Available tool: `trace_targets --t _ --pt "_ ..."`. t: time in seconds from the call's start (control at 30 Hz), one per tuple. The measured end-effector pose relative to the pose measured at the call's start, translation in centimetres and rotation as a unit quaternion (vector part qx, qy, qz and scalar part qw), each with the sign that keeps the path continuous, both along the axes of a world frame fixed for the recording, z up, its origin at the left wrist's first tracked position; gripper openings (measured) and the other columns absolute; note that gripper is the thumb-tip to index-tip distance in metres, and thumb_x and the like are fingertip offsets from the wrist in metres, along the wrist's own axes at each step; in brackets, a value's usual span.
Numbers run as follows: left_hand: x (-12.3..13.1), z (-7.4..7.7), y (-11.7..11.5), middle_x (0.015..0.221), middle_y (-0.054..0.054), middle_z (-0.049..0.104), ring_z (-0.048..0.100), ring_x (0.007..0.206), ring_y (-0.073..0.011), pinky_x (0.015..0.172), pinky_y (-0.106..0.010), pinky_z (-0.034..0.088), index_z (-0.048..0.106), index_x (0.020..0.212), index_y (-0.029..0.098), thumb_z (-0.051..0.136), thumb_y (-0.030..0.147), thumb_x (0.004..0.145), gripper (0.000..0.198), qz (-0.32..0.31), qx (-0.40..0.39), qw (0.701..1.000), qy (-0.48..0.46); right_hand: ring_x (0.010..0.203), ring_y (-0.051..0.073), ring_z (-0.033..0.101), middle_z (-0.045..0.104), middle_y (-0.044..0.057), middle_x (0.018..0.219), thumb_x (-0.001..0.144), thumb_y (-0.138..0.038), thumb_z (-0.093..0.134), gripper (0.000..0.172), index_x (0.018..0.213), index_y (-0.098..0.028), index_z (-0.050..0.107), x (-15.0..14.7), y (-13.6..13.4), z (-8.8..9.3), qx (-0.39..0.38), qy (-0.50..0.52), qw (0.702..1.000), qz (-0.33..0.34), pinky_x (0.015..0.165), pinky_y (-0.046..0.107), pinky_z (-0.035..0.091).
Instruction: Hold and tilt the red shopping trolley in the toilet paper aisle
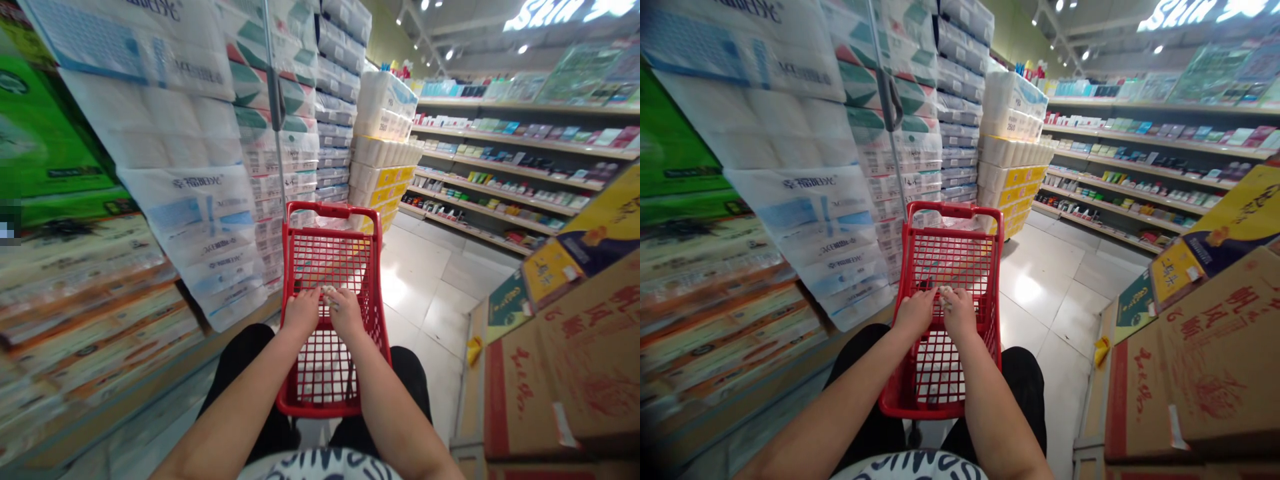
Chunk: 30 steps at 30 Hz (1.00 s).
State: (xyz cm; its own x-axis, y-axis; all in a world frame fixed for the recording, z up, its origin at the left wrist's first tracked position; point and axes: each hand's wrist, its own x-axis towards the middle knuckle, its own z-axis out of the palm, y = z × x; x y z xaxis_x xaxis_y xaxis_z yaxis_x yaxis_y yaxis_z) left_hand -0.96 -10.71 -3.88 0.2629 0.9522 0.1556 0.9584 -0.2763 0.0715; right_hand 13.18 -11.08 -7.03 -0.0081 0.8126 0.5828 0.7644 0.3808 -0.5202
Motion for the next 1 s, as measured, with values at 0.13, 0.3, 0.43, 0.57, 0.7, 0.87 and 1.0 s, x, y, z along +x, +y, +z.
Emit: trace_targets --t 0.13,0.3,0.43,0.57,0.7,0.87,1.0 --pt "0.0 0.2 0.0 0.125 -0.013 0.062 0.054 0.115 -0.0238 0.090 -0.040 0.043 0.042 0.138 0.017 0.034 0.015 0.091 0.048 -0.008 0.003 1.000 -0.004 0.095 0.022 0.052 0.059 0.009 0.104 0.080 -0.009 0.056 0.032 0.106 -0.022 0.069 0.4 0.1 0.2 0.000 0.003 0.995 -0.097 0.085 0.035 0.046" --pt "0.1 0.3 -0.1 0.124 -0.013 0.062 0.055 0.113 -0.0243 0.089 -0.041 0.044 0.043 0.137 0.016 0.034 0.015 0.091 0.047 -0.006 0.002 1.000 -0.001 0.097 0.021 0.053 0.062 0.006 0.107 0.081 -0.009 0.056 0.032 0.105 -0.025 0.069 0.7 0.2 0.1 -0.004 -0.018 1.000 -0.017 0.086 0.033 0.047" --pt "0.1 0.2 -0.1 0.126 -0.012 0.061 0.054 0.114 -0.0246 0.089 -0.041 0.044 0.041 0.139 0.015 0.036 0.014 0.090 0.049 -0.013 0.010 1.000 -0.004 0.108 0.022 0.052 0.061 0.010 0.119 0.083 -0.006 0.051 0.036 0.113 -0.019 0.067 0.8 0.5 -0.1 0.023 -0.002 0.997 -0.072 0.095 0.038 0.044" --pt "0.0 0.1 -0.2 0.126 -0.011 0.062 0.054 0.114 -0.0243 0.090 -0.042 0.043 0.044 0.137 0.016 0.033 0.015 0.091 0.047 -0.005 0.006 1.000 -0.003 0.115 0.021 0.050 0.059 0.008 0.126 0.078 0.000 0.050 0.044 0.114 -0.018 0.067 0.3 0.7 -0.6 0.034 -0.020 0.997 0.069 0.099 0.035 0.043" --pt "0.0 0.1 -0.2 0.125 -0.011 0.062 0.054 0.113 -0.0239 0.088 -0.042 0.044 0.042 0.138 0.016 0.035 0.016 0.091 0.047 -0.010 0.012 1.000 -0.008 0.108 0.023 0.053 0.061 0.011 0.120 0.081 -0.004 0.050 0.040 0.114 -0.017 0.067 0.3 0.9 -0.7 0.032 0.014 0.999 0.011 0.093 0.038 0.046" --pt "0.1 0.0 -0.2 0.122 -0.011 0.063 0.055 0.111 -0.0240 0.087 -0.041 0.044 0.041 0.139 0.018 0.034 0.015 0.091 0.048 -0.008 0.019 1.000 -0.014 0.103 0.023 0.050 0.061 0.008 0.118 0.078 -0.001 0.049 0.043 0.110 -0.022 0.069 -0.1 0.0 -0.2 0.033 -0.028 0.999 -0.002 0.091 0.038 0.045" --pt "0.0 -0.1 -0.4 0.123 -0.010 0.062 0.055 0.112 -0.0244 0.087 -0.042 0.044 0.044 0.137 0.021 0.034 0.017 0.092 0.046 -0.013 0.019 0.999 -0.022 0.103 0.022 0.049 0.061 0.007 0.118 0.075 0.001 0.050 0.045 0.108 -0.023 0.069 -0.3 -0.5 -0.3 0.024 -0.047 0.998 0.018 0.090 0.036 0.046"
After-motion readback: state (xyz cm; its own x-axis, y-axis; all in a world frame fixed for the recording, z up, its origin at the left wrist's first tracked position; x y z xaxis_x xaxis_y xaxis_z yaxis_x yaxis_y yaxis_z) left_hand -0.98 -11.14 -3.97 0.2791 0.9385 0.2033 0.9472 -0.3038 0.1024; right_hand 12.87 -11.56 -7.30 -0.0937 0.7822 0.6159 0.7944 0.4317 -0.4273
